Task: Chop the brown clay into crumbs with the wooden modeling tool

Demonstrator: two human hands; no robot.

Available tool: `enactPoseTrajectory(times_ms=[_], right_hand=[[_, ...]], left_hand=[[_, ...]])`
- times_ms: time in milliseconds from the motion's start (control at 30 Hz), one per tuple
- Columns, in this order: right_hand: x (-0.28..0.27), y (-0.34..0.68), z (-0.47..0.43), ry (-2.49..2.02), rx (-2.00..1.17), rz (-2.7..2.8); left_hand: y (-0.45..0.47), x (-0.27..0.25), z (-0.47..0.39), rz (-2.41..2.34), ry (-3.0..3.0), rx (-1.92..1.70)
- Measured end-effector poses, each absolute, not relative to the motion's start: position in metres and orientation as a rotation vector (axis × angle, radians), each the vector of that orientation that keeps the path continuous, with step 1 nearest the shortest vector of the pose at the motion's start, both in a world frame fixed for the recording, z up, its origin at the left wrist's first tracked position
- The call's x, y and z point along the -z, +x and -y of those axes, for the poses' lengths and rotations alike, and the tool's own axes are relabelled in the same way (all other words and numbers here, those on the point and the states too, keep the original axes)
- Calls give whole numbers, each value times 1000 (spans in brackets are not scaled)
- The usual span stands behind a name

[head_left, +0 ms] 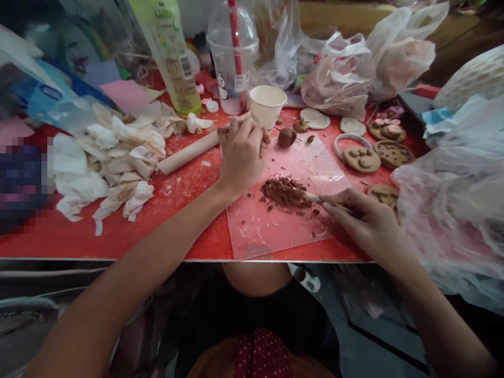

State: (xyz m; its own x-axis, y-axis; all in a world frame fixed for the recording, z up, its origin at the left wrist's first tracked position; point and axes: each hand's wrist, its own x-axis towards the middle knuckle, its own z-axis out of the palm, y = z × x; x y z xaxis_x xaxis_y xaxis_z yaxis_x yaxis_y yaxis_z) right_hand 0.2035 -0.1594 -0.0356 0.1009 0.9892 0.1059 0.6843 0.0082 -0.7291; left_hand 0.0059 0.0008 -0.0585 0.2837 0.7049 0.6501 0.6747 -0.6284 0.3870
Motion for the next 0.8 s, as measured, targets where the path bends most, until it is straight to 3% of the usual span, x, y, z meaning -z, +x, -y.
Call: enactPoseTrajectory(times_ms=[267,467,600,800], right_hand=[[30,202,172,-1825,-365,1913],[23,228,186,-1919,-535,1796],[20,228,186,-1839,-455,1588],[28,204,170,-1752,-533,1746]], left_hand=[[7,59,-4,-1421,2534,-1240],[5,54,3,-1418,2583,-1264],[5,54,4,-1379,2555,-1292],[4,56,1,-1361,2564,-1303]])
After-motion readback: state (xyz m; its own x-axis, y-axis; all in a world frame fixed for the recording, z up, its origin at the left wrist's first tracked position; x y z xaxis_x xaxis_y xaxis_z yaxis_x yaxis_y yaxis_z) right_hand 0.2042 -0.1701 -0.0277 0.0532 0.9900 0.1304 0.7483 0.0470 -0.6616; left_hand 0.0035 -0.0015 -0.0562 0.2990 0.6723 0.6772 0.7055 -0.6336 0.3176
